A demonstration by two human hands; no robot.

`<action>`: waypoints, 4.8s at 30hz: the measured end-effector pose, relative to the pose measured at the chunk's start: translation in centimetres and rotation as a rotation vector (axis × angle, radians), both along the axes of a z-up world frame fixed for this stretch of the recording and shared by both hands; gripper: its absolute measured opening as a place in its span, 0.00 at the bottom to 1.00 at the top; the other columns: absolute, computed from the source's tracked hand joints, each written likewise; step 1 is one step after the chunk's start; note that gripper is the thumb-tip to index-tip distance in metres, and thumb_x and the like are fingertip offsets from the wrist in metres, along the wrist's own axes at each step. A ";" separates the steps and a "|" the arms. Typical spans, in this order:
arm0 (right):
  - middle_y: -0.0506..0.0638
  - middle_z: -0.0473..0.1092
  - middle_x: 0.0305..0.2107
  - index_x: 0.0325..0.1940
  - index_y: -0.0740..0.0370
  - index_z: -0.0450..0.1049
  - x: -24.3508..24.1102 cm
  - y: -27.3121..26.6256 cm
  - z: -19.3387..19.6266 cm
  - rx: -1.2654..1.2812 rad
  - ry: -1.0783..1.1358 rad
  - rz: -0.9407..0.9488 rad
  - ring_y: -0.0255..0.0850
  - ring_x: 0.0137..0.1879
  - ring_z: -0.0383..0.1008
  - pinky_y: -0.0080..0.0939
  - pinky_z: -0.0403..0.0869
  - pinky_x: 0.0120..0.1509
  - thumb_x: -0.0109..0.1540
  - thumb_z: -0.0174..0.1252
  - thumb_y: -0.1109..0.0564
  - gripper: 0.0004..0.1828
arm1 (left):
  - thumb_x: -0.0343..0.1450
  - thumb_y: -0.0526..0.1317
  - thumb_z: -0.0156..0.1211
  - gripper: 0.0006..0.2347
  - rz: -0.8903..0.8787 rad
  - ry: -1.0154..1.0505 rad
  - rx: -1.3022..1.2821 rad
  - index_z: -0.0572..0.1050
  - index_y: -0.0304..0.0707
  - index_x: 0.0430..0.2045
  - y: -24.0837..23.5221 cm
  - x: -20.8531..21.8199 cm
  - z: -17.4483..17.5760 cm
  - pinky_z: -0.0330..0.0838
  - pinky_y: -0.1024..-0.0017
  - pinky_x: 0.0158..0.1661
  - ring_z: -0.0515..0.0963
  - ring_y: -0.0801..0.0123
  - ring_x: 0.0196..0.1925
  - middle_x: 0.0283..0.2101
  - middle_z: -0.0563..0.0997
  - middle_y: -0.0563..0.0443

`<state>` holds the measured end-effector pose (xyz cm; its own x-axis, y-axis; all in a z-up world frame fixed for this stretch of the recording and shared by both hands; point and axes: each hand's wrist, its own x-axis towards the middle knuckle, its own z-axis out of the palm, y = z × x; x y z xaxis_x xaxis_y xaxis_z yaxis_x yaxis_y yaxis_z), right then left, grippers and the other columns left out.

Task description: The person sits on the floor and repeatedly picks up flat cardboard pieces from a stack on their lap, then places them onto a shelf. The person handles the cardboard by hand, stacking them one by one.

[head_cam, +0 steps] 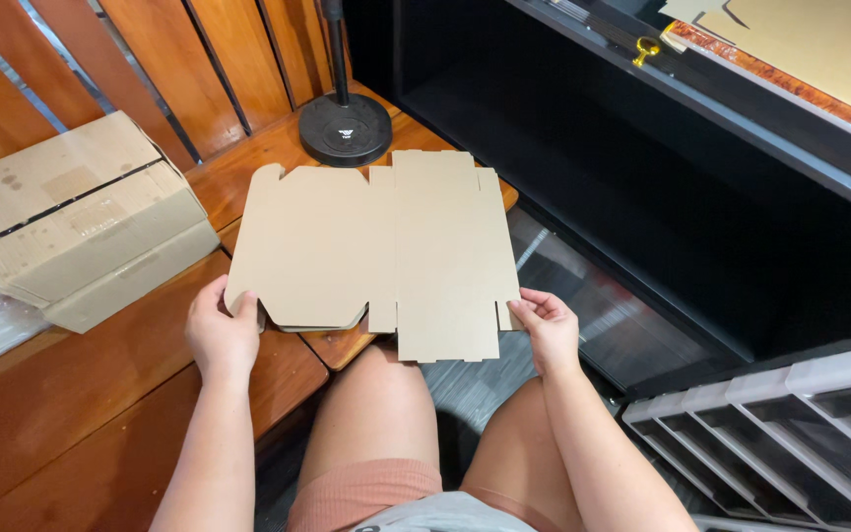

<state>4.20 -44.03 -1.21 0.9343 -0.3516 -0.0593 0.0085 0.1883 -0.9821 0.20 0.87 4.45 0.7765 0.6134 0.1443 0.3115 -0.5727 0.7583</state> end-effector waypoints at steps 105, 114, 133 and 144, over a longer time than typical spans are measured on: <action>0.48 0.72 0.53 0.66 0.65 0.73 -5.6 3.4 6.4 0.096 0.158 -0.001 0.38 0.42 0.79 0.35 0.83 0.46 0.57 0.66 0.73 0.33 | 0.69 0.30 0.66 0.18 -0.494 -0.026 -0.804 0.79 0.44 0.55 -10.4 10.6 -3.5 0.83 0.72 0.41 0.79 0.71 0.46 0.51 0.81 0.40; 0.51 0.71 0.53 0.66 0.67 0.72 -5.1 2.2 4.3 0.004 0.085 -0.032 0.35 0.39 0.80 0.33 0.84 0.42 0.53 0.70 0.75 0.37 | 0.67 0.32 0.69 0.19 -0.494 -0.059 -0.760 0.80 0.42 0.54 -10.4 7.9 0.1 0.75 0.69 0.55 0.77 0.65 0.58 0.58 0.80 0.35; 0.57 0.73 0.57 0.63 0.68 0.72 -15.2 -2.3 25.4 -0.180 -0.224 -0.060 0.38 0.40 0.78 0.40 0.84 0.46 0.53 0.67 0.72 0.33 | 0.66 0.35 0.72 0.20 -0.538 -0.168 -0.503 0.83 0.48 0.54 -15.6 -3.7 21.5 0.58 0.84 0.32 0.58 0.79 0.26 0.25 0.67 0.63; 0.54 0.75 0.56 0.65 0.64 0.71 -13.7 -14.2 36.6 -0.361 -0.264 -0.286 0.29 0.36 0.78 0.19 0.69 0.31 0.52 0.67 0.63 0.36 | 0.65 0.36 0.71 0.19 -0.888 -0.346 -0.527 0.82 0.49 0.52 -28.5 3.6 32.1 0.68 0.87 0.44 0.65 0.84 0.33 0.46 0.82 0.68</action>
